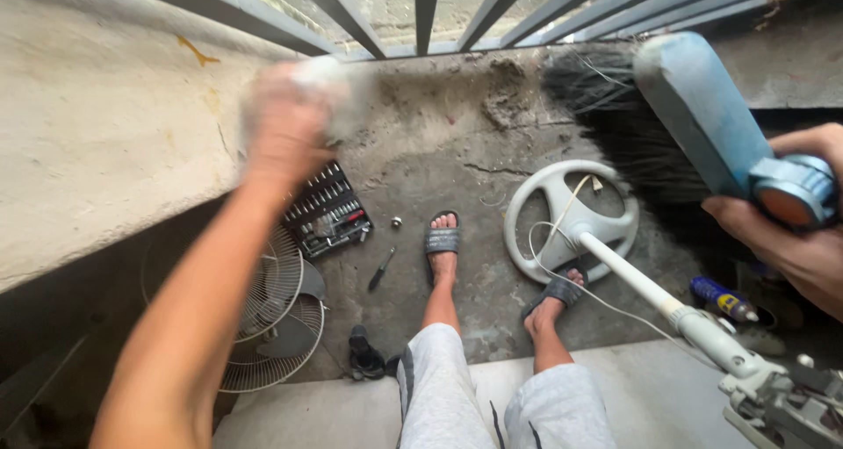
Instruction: The person uses a screwdriver to loosen and remove a screw from the fan motor housing. They then use a broom to clean dust from the inside of the fan housing and reattach the housing to the motor.
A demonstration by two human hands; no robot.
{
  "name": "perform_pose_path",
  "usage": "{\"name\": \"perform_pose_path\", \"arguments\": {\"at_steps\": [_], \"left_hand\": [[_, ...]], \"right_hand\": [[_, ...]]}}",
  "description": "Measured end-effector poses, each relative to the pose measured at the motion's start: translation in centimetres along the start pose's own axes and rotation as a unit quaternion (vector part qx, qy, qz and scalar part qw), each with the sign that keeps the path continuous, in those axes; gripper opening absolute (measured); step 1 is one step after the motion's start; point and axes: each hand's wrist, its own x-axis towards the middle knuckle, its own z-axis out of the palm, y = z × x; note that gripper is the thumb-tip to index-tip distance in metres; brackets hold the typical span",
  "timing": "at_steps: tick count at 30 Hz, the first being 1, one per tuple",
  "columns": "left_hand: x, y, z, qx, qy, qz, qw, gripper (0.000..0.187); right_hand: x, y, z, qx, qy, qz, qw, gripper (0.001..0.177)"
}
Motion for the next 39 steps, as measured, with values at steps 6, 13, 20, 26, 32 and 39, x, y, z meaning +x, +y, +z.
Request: {"name": "perform_pose_path", "arguments": {"at_steps": [6,13,20,26,32,39], "left_hand": [[-0.7,2.5,3.2,-0.230,0.050,0.127,0.963,0.113],[-2.4,-2.6,3.4,-0.122,-0.110,0.008,0.986,0.107],[-3.0,-1.5,1.0,-0.158,-0.024,-0.063,0.985,0.113],[-2.0,-1.0,-1.4,-0.182,0.005,-0.027,0.983,0.105],[-1.3,2.1,-2.2,-0.141,-0.080,-0.007,0.987,0.106],[-0.3,1.0,-3.2,-0.033,-0.397,-0.050,0.916,0.094]], "right_hand": [[0.1,12.1,4.6,0.213,-0.082,0.192,0.955,0.038],[-0.9,20.5,6.8,0.205,-0.076,0.064,0.974,0.041],[-0.5,14.3,6.4,0.147,-0.072,0.144,0.976,0.034],[-0.2,9.6,2.5,0.163,-0.105,0.172,0.966,0.036],[-0.8,-0.8,-1.7,0.034,-0.002,0.053,0.998,0.042],[1.6,-8.4,0.7,-0.030,-0.108,-0.078,0.991,0.024]]}}
